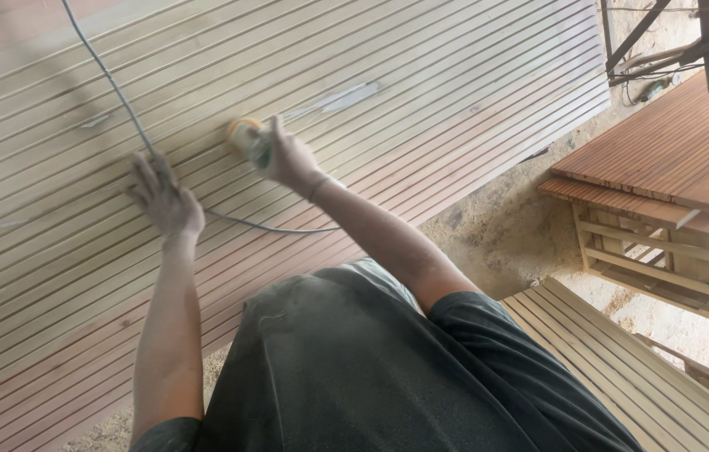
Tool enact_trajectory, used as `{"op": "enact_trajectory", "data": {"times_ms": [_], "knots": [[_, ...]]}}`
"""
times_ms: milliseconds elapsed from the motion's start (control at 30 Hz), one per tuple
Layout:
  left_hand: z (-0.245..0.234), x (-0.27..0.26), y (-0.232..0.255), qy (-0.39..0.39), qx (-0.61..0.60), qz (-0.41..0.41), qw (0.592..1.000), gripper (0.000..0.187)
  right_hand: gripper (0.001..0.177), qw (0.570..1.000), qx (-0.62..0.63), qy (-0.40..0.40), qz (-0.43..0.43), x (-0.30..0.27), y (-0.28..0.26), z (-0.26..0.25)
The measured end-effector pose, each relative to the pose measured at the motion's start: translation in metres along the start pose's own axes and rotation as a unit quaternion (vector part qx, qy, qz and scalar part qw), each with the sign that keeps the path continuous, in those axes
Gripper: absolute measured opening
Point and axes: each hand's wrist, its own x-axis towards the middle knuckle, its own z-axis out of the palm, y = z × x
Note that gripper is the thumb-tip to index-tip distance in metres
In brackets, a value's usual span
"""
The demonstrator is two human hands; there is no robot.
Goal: The person uses an orbital sander to smooth the surface of a large wooden slatted panel. They move the sander systematically across the slats, generating sawdust, and briefly pause to reposition before continuing.
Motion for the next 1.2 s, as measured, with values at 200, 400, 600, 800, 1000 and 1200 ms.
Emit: {"op": "enact_trajectory", "data": {"times_ms": [200, 400, 600, 800, 1000, 1200], "knots": [[0.033, 0.019, 0.063, 0.000, 0.046, 0.066, 0.997, 0.067, 0.069, 0.998, -0.001, 0.061, 0.032, 0.009, 0.089, -0.077], [0.060, 0.036, 0.135, 0.048, 0.061, 0.141, 0.987, 0.068, 0.080, 0.992, -0.023, 0.083, 0.087, 0.002, 0.129, -0.137], [0.071, 0.047, 0.194, -0.010, 0.073, 0.180, 0.981, 0.077, 0.077, 0.985, -0.017, 0.125, 0.121, -0.007, 0.165, -0.178], [0.081, 0.047, 0.241, 0.017, 0.059, 0.234, 0.970, 0.080, 0.075, 0.975, 0.039, 0.167, 0.139, 0.000, 0.224, -0.217], [0.072, 0.049, 0.307, -0.026, 0.091, 0.249, 0.964, 0.078, 0.081, 0.934, 0.020, 0.244, 0.262, 0.014, 0.290, -0.262], [0.060, 0.052, 0.362, -0.114, 0.102, 0.323, 0.934, 0.080, 0.082, 0.906, 0.019, 0.286, 0.310, 0.020, 0.306, -0.286]]}}
